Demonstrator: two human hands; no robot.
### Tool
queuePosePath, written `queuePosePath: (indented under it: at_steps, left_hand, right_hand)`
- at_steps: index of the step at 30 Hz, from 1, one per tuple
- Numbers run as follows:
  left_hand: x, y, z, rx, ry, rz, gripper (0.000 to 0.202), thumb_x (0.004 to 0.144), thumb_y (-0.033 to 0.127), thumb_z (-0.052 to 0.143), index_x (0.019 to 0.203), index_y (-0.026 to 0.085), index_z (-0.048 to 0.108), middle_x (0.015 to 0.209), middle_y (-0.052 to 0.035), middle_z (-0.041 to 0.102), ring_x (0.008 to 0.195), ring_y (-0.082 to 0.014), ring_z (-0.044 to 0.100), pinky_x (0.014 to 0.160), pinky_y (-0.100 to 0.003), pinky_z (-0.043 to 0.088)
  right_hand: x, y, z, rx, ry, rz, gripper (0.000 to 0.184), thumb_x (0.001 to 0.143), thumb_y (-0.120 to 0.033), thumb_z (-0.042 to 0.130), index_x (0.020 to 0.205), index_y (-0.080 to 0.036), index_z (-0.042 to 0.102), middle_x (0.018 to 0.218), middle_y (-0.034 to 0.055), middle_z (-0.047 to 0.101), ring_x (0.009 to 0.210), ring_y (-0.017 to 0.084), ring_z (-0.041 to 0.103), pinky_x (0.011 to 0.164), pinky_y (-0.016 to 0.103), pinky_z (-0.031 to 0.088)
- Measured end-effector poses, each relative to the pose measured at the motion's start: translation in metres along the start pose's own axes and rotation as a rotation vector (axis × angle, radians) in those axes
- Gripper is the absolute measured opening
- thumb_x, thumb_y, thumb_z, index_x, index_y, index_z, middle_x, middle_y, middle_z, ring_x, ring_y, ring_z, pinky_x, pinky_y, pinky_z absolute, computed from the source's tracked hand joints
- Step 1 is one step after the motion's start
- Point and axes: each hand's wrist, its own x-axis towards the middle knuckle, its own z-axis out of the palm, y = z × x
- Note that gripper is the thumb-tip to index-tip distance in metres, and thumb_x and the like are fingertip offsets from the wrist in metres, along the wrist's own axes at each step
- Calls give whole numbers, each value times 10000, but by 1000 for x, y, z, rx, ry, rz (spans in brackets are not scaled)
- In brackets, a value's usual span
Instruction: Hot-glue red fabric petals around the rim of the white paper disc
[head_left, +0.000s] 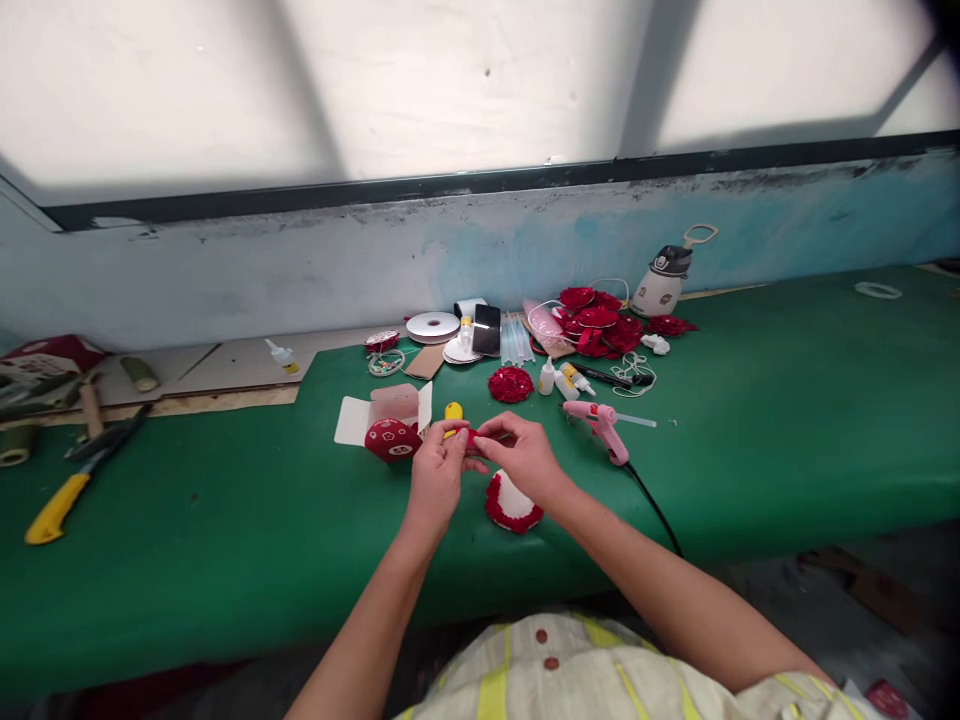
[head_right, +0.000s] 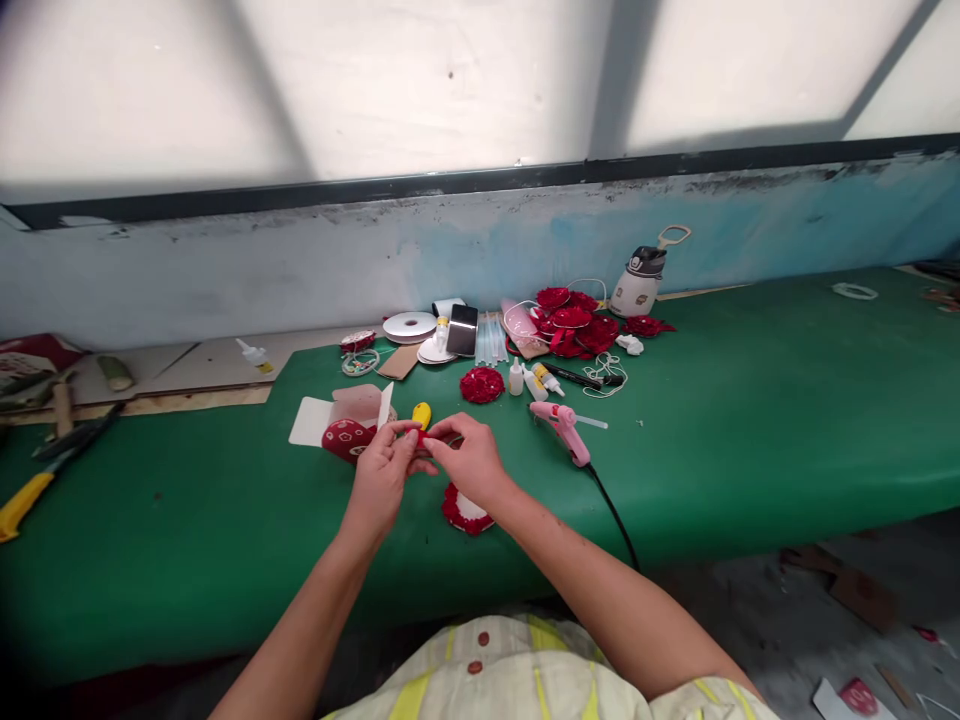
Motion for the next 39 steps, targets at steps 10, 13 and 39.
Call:
queuePosePath:
  at_steps: [10,13,39]
  left_hand:
    - [-15,-17,25,-54,155,46,199,758,336,678,846,173,604,745,-14,644,617,-121,581,571,-236,474]
    - [-16,-21,27,-55,198,55,189,738,332,690,822,170,639,768,-12,638,635,-114,555,606,-236,467]
    - [-31,-34,39,472,262,488,118,891,233,549,913,198,660,882,-50,634,849,-179,602,803,-308,490]
  right_hand:
    - [-11,10,-10,169,68,127,126,700,-302,632,710,-182,598,701,5,627,667,155,591,655,279,486]
    - [-12,8,-13,193,60,172,117,663,-276,658,669,-177,596,670,-7,610,655,145,566,636,264,465]
    - [-30,0,-32,-570,-5,-403,189,894,-105,477,850,-159,653,810,82,587,809,220,511,729,348,436]
